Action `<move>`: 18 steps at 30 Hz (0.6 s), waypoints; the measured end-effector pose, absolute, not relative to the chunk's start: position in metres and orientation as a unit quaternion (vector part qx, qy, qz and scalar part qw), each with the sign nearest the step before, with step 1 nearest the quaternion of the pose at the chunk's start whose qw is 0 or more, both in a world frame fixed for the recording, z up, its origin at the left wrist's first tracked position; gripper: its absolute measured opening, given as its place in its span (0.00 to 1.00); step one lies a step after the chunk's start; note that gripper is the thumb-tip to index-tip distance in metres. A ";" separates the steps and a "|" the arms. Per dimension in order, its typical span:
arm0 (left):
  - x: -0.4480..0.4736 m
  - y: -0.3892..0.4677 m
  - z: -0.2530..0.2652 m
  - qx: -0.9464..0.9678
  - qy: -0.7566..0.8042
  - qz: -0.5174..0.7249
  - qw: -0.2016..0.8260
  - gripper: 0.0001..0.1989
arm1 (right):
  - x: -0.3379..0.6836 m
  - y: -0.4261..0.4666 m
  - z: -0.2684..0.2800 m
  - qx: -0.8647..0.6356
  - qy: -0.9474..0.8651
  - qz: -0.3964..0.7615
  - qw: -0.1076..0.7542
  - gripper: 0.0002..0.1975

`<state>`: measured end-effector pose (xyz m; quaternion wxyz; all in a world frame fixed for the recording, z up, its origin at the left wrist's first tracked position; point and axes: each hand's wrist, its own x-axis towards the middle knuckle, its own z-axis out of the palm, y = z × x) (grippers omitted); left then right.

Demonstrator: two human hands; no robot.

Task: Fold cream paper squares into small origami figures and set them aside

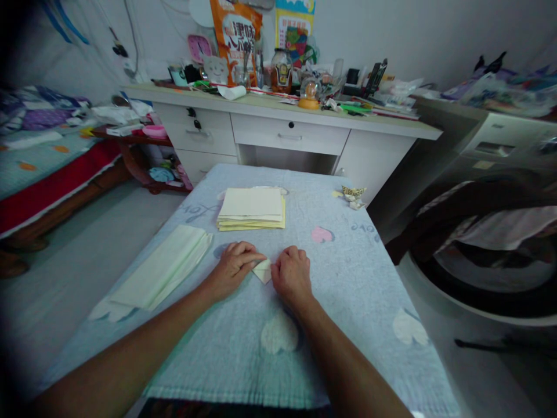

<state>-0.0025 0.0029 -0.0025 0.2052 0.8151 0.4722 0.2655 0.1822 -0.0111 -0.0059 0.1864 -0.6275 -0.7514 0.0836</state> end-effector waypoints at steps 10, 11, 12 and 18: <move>-0.002 0.008 -0.010 0.843 0.452 0.236 0.170 0.16 | 0.183 -0.011 -0.007 -0.625 -0.752 0.079 0.194 0.05; -0.002 0.008 -0.010 0.843 0.454 0.235 0.168 0.16 | 0.183 -0.011 -0.007 -0.626 -0.751 0.080 0.193 0.05; -0.001 0.008 -0.010 0.843 0.455 0.233 0.167 0.16 | 0.183 -0.011 -0.006 -0.628 -0.750 0.079 0.193 0.05; 0.000 0.008 -0.012 0.841 0.461 0.233 0.160 0.16 | 0.184 -0.011 -0.006 -0.633 -0.746 0.077 0.190 0.06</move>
